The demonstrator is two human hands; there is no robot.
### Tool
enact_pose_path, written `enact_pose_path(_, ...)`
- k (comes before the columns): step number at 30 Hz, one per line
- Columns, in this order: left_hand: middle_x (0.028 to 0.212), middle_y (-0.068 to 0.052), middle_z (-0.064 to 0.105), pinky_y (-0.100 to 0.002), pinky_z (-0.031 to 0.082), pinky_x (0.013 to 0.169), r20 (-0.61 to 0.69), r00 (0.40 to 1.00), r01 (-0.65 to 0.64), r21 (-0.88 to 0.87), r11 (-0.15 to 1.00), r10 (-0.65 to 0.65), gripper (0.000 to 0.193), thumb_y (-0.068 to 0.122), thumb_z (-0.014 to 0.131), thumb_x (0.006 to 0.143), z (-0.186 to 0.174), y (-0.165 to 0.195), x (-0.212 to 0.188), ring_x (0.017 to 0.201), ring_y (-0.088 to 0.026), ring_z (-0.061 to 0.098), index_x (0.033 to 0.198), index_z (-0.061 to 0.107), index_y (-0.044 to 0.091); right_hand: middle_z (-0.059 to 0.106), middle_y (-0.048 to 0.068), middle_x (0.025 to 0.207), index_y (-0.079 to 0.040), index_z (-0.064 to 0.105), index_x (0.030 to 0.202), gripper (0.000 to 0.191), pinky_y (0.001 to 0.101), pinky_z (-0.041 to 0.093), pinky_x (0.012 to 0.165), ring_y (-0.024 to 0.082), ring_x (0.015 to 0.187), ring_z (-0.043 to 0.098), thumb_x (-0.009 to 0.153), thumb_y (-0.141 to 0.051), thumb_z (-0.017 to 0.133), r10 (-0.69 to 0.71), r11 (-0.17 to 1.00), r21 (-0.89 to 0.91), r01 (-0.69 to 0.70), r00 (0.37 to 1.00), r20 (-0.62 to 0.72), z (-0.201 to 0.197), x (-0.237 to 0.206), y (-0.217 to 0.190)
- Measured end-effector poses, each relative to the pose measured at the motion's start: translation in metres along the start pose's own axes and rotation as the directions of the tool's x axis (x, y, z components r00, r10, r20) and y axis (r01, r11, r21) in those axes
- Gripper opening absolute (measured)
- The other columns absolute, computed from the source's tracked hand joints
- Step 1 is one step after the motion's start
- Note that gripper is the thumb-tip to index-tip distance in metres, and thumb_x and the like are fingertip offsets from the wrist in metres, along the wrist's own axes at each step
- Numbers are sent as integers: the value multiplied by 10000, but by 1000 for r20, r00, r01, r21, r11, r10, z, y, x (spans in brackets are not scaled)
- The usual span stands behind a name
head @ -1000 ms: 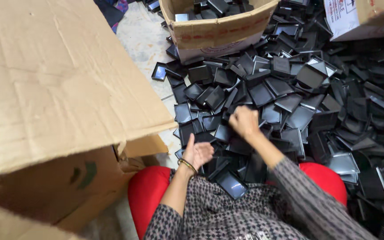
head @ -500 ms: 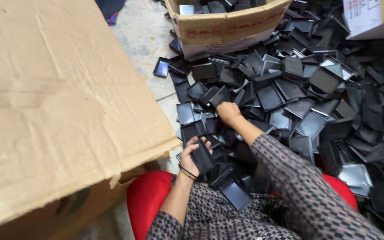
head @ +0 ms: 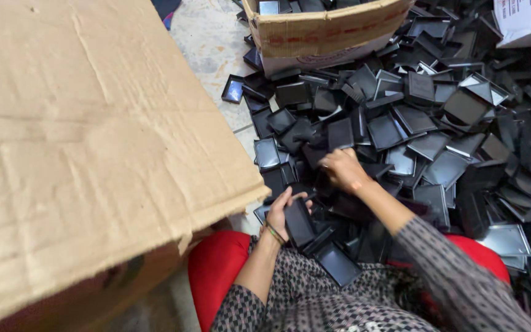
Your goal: The person sits on the floor and repeatedly picks up small black plastic components from a large pile. They inspect each piece by turning it over in their hands and then place it back into the pile. The process is continuous and repetitive, with no visible change in the overall state of the pile.
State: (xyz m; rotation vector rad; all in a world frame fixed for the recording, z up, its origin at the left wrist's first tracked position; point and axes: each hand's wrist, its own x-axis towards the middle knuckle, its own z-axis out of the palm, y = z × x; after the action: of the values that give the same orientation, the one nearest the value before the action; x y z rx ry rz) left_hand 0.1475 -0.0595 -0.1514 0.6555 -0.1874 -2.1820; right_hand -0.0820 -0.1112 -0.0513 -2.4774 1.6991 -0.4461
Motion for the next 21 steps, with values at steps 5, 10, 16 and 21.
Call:
enact_pose_path(5, 1207, -74, 716, -294, 583, 869, 52, 994, 70, 371, 926, -96, 458, 447, 624, 997, 28, -2, -16, 1035, -153, 714, 1222, 711, 59, 735, 70, 1069, 40, 702, 1170, 275, 312, 512, 931, 149, 992, 665, 960, -136, 686, 404, 9, 966, -257, 885, 232, -23, -98, -32)
enact_pose_path(10, 1070, -94, 740, -343, 580, 848, 168, 973, 71, 423, 903, -155, 361, 293, 688, 989, 63, -23, -37, 930, -198, 715, 1183, 678, -12, 720, 117, 1021, 18, 628, 1301, 394, 353, 511, 855, 204, 952, 642, 971, -193, 674, 525, -23, 937, -349, 793, 309, -40, -129, -58)
enact_pose_path(16, 1114, -84, 716, -353, 558, 883, 52, 981, -194, 386, 902, 189, 454, 391, 642, 998, 99, -37, -46, 972, -190, 691, 1219, 670, -5, 657, 260, 1234, 60, 552, 1371, 755, 363, 518, 946, 319, 1132, 634, 766, -290, 839, 210, 940, 335, -64, 882, -421, -68, -148, -116)
enact_pose_path(21, 1163, -87, 707, -353, 588, 921, 2, 997, -77, 124, 989, 77, 856, 752, 323, 938, 117, -26, -58, 1016, -201, 709, 1299, 639, 43, 719, 156, 1241, 0, 620, 1361, 675, 313, 526, 957, 202, 1095, 696, 782, -274, 831, 506, 622, 751, -221, 846, -170, -70, -147, -121)
